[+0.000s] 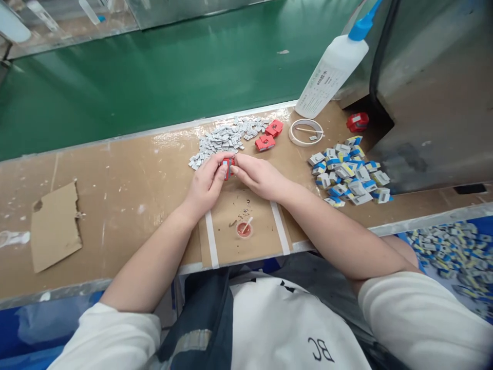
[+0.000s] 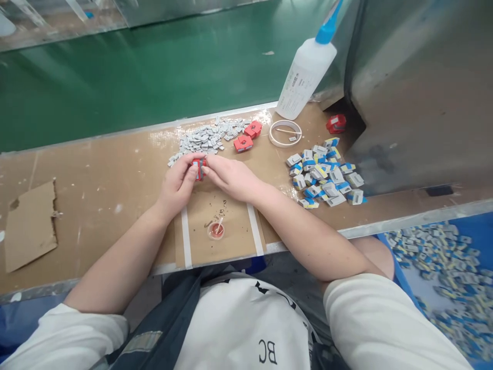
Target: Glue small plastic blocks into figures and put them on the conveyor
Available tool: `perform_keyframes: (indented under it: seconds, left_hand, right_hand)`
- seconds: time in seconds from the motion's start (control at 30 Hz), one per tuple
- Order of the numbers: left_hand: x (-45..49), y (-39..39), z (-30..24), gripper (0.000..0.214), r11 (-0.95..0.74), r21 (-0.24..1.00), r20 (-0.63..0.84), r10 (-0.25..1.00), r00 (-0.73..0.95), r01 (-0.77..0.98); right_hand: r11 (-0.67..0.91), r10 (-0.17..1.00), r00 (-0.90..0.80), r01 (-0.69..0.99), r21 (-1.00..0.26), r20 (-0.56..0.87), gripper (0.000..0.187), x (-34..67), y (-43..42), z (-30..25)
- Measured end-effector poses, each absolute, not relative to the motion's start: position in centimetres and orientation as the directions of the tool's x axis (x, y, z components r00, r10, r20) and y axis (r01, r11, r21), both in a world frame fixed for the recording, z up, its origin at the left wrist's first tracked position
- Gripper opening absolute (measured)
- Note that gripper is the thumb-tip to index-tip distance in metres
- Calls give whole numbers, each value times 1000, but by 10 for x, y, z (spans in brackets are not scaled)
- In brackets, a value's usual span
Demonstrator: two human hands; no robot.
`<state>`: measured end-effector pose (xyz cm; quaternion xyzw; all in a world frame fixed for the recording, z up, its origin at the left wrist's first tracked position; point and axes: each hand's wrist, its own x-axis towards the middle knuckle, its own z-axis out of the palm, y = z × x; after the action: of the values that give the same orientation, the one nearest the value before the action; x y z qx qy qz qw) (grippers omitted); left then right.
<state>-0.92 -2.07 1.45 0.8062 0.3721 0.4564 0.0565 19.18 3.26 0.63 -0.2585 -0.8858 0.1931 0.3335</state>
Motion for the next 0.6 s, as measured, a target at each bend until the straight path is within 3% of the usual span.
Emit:
perform_keyframes:
  seconds: [0.27,0.6]
  left_hand:
    - [-6,-18,12,38,-686,530,666,701,256,499]
    - [-7,-22,14,35,-669,475,659,701,273,571]
  right_hand:
    - [832,551,-651,382,-402,521,51,198,35,9]
    - [846,530,-646,445,-293,549,54,197,32,6]
